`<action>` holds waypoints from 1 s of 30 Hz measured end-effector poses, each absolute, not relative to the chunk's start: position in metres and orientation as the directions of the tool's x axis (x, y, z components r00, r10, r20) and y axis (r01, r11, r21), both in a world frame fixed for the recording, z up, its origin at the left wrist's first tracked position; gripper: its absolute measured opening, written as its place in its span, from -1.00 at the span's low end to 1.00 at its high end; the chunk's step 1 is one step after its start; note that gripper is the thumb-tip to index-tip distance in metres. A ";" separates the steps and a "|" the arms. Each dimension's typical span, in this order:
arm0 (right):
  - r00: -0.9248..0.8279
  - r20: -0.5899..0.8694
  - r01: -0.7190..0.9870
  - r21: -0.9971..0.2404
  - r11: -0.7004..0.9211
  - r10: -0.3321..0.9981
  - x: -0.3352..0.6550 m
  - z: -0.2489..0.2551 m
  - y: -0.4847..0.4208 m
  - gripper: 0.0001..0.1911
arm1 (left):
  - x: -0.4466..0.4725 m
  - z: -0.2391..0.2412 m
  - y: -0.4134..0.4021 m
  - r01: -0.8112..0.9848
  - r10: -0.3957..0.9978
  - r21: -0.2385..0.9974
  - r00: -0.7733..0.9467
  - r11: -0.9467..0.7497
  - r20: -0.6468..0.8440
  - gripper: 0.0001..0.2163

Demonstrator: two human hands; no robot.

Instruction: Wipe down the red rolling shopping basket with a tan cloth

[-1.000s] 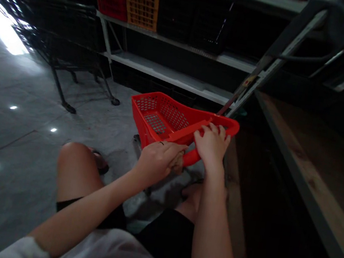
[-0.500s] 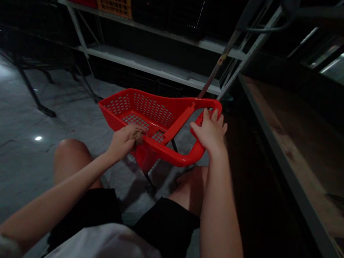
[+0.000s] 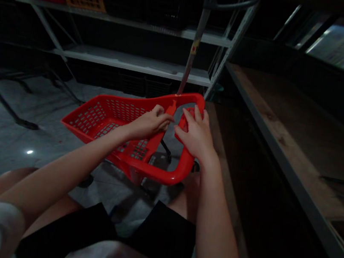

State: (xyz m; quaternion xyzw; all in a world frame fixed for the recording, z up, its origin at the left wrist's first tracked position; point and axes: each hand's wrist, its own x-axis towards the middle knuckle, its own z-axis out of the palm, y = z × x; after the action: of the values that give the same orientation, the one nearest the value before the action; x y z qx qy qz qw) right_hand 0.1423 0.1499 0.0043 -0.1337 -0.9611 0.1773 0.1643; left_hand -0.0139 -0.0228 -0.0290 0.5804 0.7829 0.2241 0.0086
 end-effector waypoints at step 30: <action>-0.931 0.192 0.224 -0.368 0.902 0.310 0.135 0.017 0.123 -0.26 | -0.097 -0.027 0.059 0.892 0.812 0.301 -0.438 0.338 0.385 -0.82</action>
State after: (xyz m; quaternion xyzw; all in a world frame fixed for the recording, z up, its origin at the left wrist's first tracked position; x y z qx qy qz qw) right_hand 0.1351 0.1228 0.0171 -0.1379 -0.9674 0.1725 0.1240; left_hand -0.0967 0.0588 -0.0266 0.5236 0.8137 0.2383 -0.0833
